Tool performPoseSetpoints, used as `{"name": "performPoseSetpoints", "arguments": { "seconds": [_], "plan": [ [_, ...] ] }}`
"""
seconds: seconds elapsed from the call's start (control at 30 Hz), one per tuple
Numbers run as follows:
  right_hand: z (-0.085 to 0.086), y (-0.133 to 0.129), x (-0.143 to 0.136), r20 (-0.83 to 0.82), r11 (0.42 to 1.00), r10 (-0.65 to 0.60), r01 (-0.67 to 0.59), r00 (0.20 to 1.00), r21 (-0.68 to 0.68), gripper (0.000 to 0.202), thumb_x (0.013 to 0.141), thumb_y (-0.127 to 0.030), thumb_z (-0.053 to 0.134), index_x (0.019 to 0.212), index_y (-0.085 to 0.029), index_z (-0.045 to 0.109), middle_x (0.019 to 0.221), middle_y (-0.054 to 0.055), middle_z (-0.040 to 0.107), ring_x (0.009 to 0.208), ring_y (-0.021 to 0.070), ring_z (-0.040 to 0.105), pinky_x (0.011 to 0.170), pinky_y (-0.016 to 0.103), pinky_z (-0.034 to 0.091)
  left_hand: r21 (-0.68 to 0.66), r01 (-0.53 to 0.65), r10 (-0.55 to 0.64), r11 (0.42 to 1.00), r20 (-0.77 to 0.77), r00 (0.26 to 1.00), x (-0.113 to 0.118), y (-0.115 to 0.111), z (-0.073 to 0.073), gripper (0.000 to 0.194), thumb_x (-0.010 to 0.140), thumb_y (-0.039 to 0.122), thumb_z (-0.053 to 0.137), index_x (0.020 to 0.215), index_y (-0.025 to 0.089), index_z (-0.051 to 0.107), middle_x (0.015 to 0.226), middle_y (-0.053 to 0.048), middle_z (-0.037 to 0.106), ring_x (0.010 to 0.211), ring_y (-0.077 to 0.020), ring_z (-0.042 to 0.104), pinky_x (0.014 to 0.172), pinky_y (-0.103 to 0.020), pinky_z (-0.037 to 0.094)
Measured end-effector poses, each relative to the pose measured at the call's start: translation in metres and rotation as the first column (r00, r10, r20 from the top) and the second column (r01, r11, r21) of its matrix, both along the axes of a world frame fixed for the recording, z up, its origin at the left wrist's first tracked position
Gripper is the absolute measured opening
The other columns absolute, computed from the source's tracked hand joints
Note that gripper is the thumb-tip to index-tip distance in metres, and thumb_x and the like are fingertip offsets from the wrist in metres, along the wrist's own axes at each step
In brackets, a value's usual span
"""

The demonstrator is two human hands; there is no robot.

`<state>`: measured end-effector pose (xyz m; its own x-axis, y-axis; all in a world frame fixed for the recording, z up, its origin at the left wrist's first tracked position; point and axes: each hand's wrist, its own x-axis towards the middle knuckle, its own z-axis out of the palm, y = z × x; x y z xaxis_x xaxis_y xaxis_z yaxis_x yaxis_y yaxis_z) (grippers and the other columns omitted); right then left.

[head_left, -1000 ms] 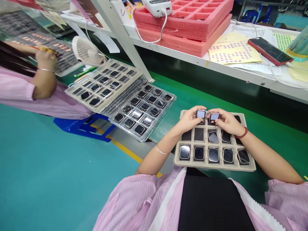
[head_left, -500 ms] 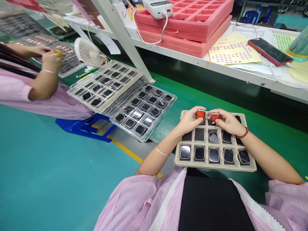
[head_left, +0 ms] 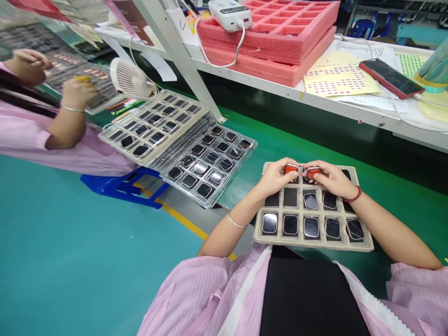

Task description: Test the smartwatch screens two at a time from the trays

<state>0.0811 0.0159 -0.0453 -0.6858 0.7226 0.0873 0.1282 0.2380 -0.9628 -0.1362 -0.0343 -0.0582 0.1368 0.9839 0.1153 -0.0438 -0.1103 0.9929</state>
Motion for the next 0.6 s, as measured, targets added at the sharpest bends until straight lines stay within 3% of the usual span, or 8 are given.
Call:
{"name": "performPoseSetpoints", "arguments": {
  "seconds": [0.23, 0.5, 0.6],
  "plan": [
    [0.002, -0.001, 0.002, -0.019, 0.994, -0.017, 0.015, 1.0, -0.11, 0.023, 0.093, -0.032, 0.057, 0.107, -0.02, 0.071, 0.098, 0.007, 0.075, 0.08, 0.0178, 0.071, 0.071, 0.03, 0.06, -0.051, -0.004, 0.004, 0.999, 0.0, 1.0, 0.0, -0.005, 0.01, 0.034, 0.085, 0.048, 0.066, 0.093, 0.014, 0.064, 0.078, -0.003, 0.069, 0.064, -0.0095, 0.062, 0.057, -0.02, 0.051],
    [0.001, -0.003, -0.001, -0.013, 0.997, -0.014, 0.013, 1.0, -0.079, 0.017, 0.088, -0.028, 0.064, 0.101, -0.019, 0.071, 0.092, 0.006, 0.075, 0.078, 0.0175, 0.07, 0.068, 0.029, 0.059, -0.092, -0.028, 0.024, 0.995, -0.044, 0.999, -0.002, -0.005, 0.01, 0.037, 0.088, 0.048, 0.061, 0.104, 0.015, 0.066, 0.086, -0.005, 0.072, 0.065, -0.0107, 0.066, 0.047, -0.016, 0.044],
    [0.001, -0.002, 0.0, -0.002, 0.999, -0.006, 0.005, 1.0, -0.05, 0.017, 0.087, -0.025, 0.064, 0.101, -0.019, 0.07, 0.092, 0.006, 0.075, 0.079, 0.0178, 0.07, 0.068, 0.029, 0.059, -0.062, -0.012, 0.008, 0.998, -0.058, 0.998, -0.001, -0.004, 0.008, 0.037, 0.087, 0.046, 0.062, 0.106, 0.014, 0.066, 0.09, -0.006, 0.071, 0.067, -0.0112, 0.066, 0.05, -0.017, 0.048]
  ]
}}
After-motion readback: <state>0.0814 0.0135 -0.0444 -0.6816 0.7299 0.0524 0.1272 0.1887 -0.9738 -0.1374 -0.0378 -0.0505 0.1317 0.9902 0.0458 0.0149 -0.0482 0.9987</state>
